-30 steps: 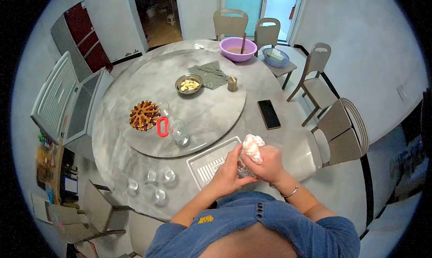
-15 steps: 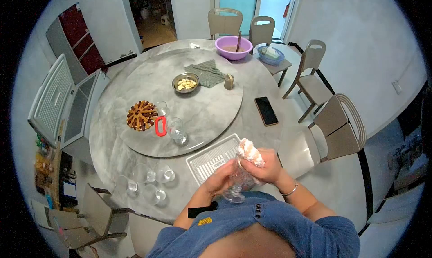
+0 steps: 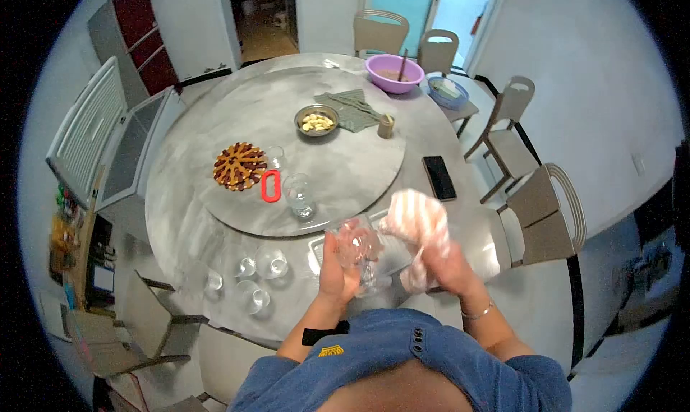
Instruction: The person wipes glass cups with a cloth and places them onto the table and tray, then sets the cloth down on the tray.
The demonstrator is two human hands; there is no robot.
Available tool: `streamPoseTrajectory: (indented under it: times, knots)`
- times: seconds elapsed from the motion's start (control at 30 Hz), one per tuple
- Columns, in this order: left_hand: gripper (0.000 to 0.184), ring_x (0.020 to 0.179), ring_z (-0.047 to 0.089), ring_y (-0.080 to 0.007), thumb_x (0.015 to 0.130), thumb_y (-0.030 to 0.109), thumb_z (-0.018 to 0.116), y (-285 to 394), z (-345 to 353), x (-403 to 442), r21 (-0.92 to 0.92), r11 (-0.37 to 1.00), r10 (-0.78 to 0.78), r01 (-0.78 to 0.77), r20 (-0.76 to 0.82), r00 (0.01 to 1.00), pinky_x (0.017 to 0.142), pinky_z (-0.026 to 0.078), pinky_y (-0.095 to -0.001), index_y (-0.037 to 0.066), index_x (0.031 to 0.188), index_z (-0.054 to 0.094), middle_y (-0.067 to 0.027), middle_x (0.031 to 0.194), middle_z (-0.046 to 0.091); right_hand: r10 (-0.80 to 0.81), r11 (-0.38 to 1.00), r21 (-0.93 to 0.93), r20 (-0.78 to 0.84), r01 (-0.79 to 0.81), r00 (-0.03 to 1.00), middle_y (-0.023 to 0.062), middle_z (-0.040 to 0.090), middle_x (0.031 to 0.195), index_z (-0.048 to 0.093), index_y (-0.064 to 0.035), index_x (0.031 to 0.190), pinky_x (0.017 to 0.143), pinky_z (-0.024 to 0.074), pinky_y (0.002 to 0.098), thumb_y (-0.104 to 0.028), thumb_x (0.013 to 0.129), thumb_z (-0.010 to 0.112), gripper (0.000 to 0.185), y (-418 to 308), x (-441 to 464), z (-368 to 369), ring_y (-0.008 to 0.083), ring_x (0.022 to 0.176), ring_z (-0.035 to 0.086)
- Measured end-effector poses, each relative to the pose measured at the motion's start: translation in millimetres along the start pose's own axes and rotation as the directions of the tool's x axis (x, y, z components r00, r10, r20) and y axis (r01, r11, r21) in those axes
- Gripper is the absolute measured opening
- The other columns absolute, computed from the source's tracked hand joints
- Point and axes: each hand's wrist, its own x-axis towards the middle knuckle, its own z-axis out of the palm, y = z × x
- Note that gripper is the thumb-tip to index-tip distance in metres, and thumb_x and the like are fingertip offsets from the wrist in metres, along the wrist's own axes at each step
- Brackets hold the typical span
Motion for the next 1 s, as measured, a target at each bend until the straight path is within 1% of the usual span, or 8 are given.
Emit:
streamPoseTrajectory:
  times: [0.07,0.17,0.33,0.43,0.5,0.63,0.9,1.0]
  knots:
    - [0.047,0.095,0.046,-0.0187,0.087,0.039,0.034,3.4,-4.8,3.4,0.169,0.952,0.268,-0.255,-0.063,0.961,0.081,0.038,-0.0312,0.003,0.117,0.032,-0.0107,0.104,0.046,-0.134,0.96,-0.216,0.206,0.179,0.969,0.0218,0.047,0.106,0.039,0.0004,0.113,0.082,0.038,0.0369,-0.031,0.076,0.055,0.051,-11.5,-1.5,11.9,0.0343,0.096,0.048]
    - [0.049,0.096,0.045,-0.0173,0.087,0.04,0.035,-7.9,0.1,-0.1,0.081,0.93,0.36,-0.359,0.006,0.933,0.081,0.038,-0.0294,0.004,0.12,0.029,-0.01,0.107,0.045,-0.483,0.736,-0.424,0.218,0.528,0.848,0.0182,0.039,0.117,0.031,0.0022,0.119,0.091,0.0291,0.036,-0.026,0.076,0.056,0.057,-7.7,-0.8,51.0,0.0295,0.108,0.04]
    - [0.059,0.103,0.039,-0.0178,0.084,0.039,0.044,-16.7,16.5,-9.9,0.398,0.779,0.484,-0.484,0.108,0.868,0.085,0.036,-0.0293,0.001,0.123,0.02,-0.011,0.117,0.035,-0.129,0.937,0.293,-0.225,0.193,0.966,0.014,0.045,0.109,0.036,0.003,0.115,0.085,0.0365,0.0315,-0.027,0.083,0.046,0.045,49.8,3.9,64.5,0.0223,0.101,0.045]
    - [0.07,0.107,0.037,-0.0203,0.079,0.039,0.053,-18.3,16.4,-7.4,0.6,0.507,0.604,-0.619,0.265,0.752,0.089,0.034,-0.0314,0.0,0.123,0.016,-0.0113,0.117,0.033,0.155,0.673,0.74,-0.13,-0.008,0.979,0.0118,0.045,0.113,0.035,0.0017,0.117,0.087,0.0372,0.032,-0.026,0.088,0.034,0.04,20.9,20.1,56.4,0.0202,0.102,0.045]
    - [0.081,0.108,0.037,-0.0227,0.071,0.04,0.062,-13.8,33.1,-10.8,0.558,0.439,0.614,-0.704,0.386,0.689,0.091,0.033,-0.0328,0.001,0.124,0.013,-0.0116,0.117,0.032,0.172,0.248,0.948,0.157,-0.197,0.972,0.0121,0.044,0.116,0.035,0.0004,0.118,0.088,0.0375,0.0344,-0.033,0.088,0.031,0.045,8.6,28.6,53.7,0.022,0.104,0.045]
    - [0.092,0.108,0.039,-0.0237,0.064,0.034,0.071,-7.9,22.5,-9.4,0.55,0.477,0.443,-0.686,0.524,0.727,0.09,0.034,-0.0346,0.002,0.124,0.009,-0.0138,0.117,0.035,0.076,-0.056,0.922,0.386,-0.382,0.919,0.0133,0.047,0.112,0.04,-0.0005,0.115,0.087,0.0383,0.0358,-0.037,0.087,0.032,0.046,23.0,28.5,54.0,0.0237,0.1,0.048]
    - [0.099,0.108,0.038,-0.0243,0.056,0.025,0.077,-23.0,12.9,-6.2,0.543,0.536,0.396,-0.646,0.514,0.761,0.091,0.032,-0.0362,0.008,0.127,0.01,-0.0134,0.118,0.035,-0.062,-0.23,0.855,0.464,-0.465,0.884,0.0144,0.05,0.107,0.044,0.0003,0.11,0.085,0.04,0.037,-0.035,0.085,0.031,0.045,28.3,23.7,45.0,0.0252,0.095,0.05]
    - [0.094,0.107,0.039,-0.0234,0.062,0.029,0.073,-19.9,20.3,-6.0,0.475,0.595,0.425,-0.648,0.497,0.756,0.09,0.033,-0.0357,0.004,0.125,0.009,-0.0133,0.117,0.035,0.256,0.112,0.887,0.409,-0.447,0.876,0.0126,0.05,0.107,0.043,0.0014,0.111,0.085,0.0394,0.0342,-0.031,0.085,0.033,0.043,38.2,22.4,32.9,0.0221,0.096,0.05]
